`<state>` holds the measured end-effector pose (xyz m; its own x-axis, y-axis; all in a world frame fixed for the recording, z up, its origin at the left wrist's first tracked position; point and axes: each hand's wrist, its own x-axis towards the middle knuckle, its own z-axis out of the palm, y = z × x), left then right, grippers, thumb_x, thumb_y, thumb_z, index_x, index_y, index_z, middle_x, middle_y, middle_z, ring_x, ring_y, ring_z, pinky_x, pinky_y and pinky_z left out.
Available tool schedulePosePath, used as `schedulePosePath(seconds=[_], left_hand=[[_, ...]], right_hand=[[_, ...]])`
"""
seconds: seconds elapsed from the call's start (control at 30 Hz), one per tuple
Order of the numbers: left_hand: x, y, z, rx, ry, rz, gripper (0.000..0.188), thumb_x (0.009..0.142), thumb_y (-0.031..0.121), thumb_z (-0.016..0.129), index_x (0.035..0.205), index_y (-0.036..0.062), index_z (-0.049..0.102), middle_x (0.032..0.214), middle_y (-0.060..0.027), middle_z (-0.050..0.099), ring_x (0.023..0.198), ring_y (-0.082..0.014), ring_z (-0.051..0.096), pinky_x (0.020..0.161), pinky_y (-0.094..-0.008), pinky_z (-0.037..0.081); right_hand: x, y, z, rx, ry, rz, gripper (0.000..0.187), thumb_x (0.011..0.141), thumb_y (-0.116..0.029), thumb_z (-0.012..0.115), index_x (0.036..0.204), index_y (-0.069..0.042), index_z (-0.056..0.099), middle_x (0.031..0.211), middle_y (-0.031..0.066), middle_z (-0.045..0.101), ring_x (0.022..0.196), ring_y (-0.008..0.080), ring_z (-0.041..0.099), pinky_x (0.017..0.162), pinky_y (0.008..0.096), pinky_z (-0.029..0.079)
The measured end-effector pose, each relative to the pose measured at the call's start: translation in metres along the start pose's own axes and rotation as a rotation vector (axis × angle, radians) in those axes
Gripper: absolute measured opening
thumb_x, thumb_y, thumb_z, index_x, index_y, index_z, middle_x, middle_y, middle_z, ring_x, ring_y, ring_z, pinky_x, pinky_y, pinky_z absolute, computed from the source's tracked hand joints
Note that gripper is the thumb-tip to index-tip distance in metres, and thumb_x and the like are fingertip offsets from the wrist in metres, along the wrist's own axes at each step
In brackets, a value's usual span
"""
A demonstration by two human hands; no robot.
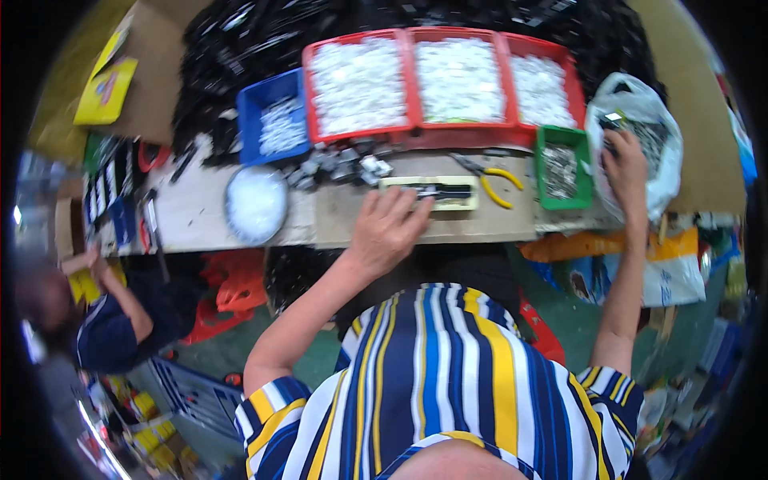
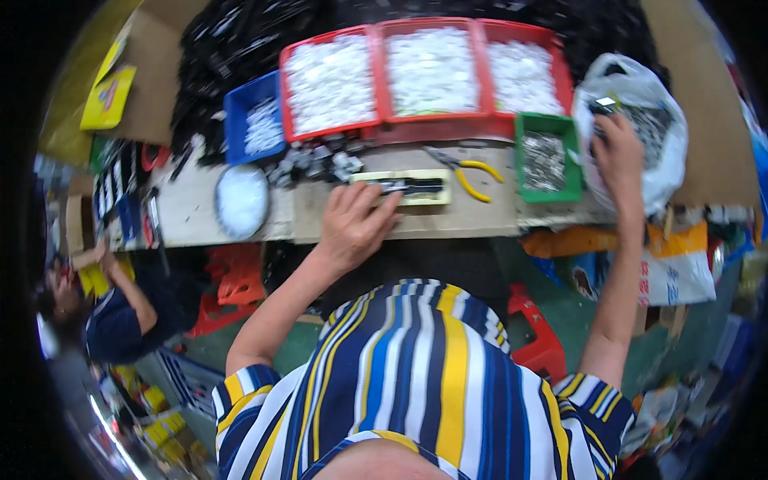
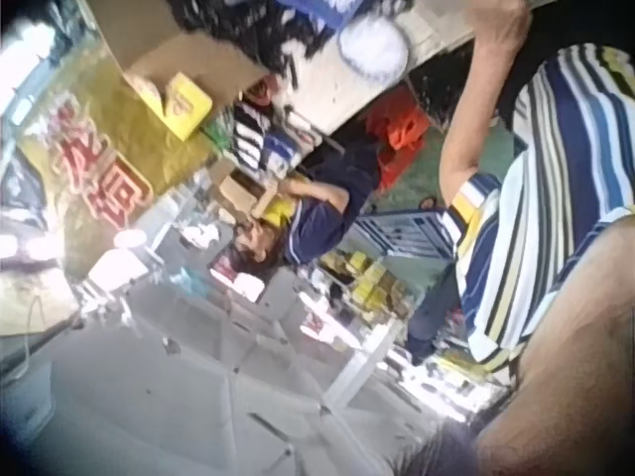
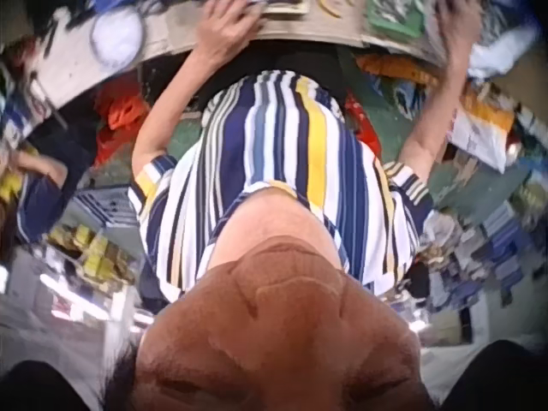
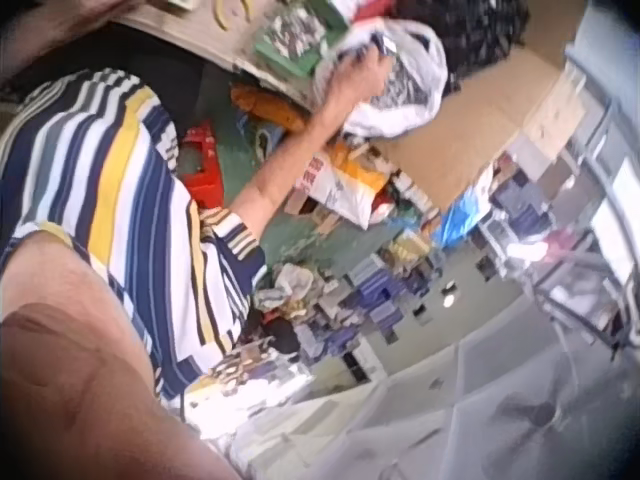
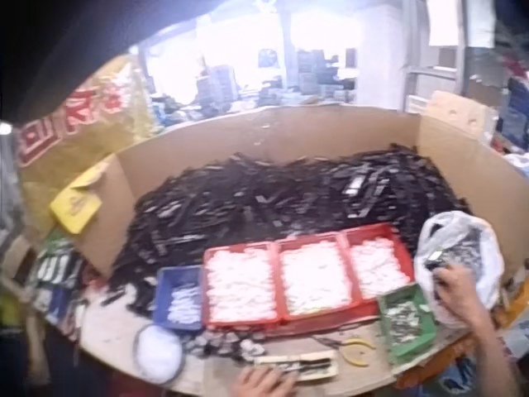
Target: The person assembles small electrical components at a workbench. They pick up a metal housing, insert a white plastic piece, and use pliers to secure a metal pin or clip into the assembly. The process is repeated for multiple units, with finished items placed on the table.
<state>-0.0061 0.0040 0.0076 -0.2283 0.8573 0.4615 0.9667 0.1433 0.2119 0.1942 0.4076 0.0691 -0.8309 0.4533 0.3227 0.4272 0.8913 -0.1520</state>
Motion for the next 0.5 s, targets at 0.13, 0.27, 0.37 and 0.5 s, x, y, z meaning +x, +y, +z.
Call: schedulePosePath(seconds=[0.13, 0.27, 0.37, 0.5], left_hand=[[0.007, -0.017, -0.024, -0.060, 0.107, -0.082, 0.033, 0.077, 0.016, 0.079, 0.108, 0.0088, 0.070, 0.105, -0.0086, 0.061, 0.100, -0.0289, 0.059, 0.083, -0.0421, 0.044], [0.018, -0.058, -0.050, -0.010, 0.196, -0.214, 0.023, 0.078, 0.011, 0.077, 0.100, 0.0048, 0.071, 0.099, -0.0104, 0.065, 0.095, -0.0305, 0.060, 0.083, -0.0427, 0.046], [0.017, -0.106, -0.060, -0.004, 0.258, -0.370, 0.015, 0.080, 0.009, 0.075, 0.094, 0.0023, 0.074, 0.096, -0.0122, 0.069, 0.092, -0.0315, 0.060, 0.085, -0.0427, 0.046], [0.012, -0.170, -0.067, 0.060, 0.128, -0.504, 0.011, 0.080, 0.010, 0.074, 0.090, 0.0047, 0.076, 0.095, -0.0130, 0.068, 0.096, -0.0329, 0.058, 0.087, -0.0429, 0.046]], right_hand=[[0.001, 0.019, 0.000, 0.027, -0.061, -0.070, 0.030, 0.084, 0.001, 0.066, 0.114, -0.003, 0.065, 0.105, 0.0162, 0.061, 0.095, 0.0361, 0.063, 0.083, 0.0405, 0.050], [0.002, 0.010, -0.005, -0.032, -0.090, -0.143, 0.030, 0.084, 0.002, 0.065, 0.114, 0.000, 0.064, 0.106, 0.0164, 0.061, 0.096, 0.0362, 0.062, 0.083, 0.0417, 0.049], [0.007, 0.016, -0.004, -0.045, -0.132, -0.156, 0.026, 0.086, 0.001, 0.065, 0.112, 0.001, 0.065, 0.103, 0.0163, 0.061, 0.090, 0.0362, 0.063, 0.079, 0.0416, 0.050], [0.011, 0.031, -0.003, 0.043, -0.099, -0.189, 0.018, 0.091, 0.000, 0.064, 0.109, 0.002, 0.066, 0.102, 0.0149, 0.063, 0.089, 0.0321, 0.064, 0.078, 0.0369, 0.050]])
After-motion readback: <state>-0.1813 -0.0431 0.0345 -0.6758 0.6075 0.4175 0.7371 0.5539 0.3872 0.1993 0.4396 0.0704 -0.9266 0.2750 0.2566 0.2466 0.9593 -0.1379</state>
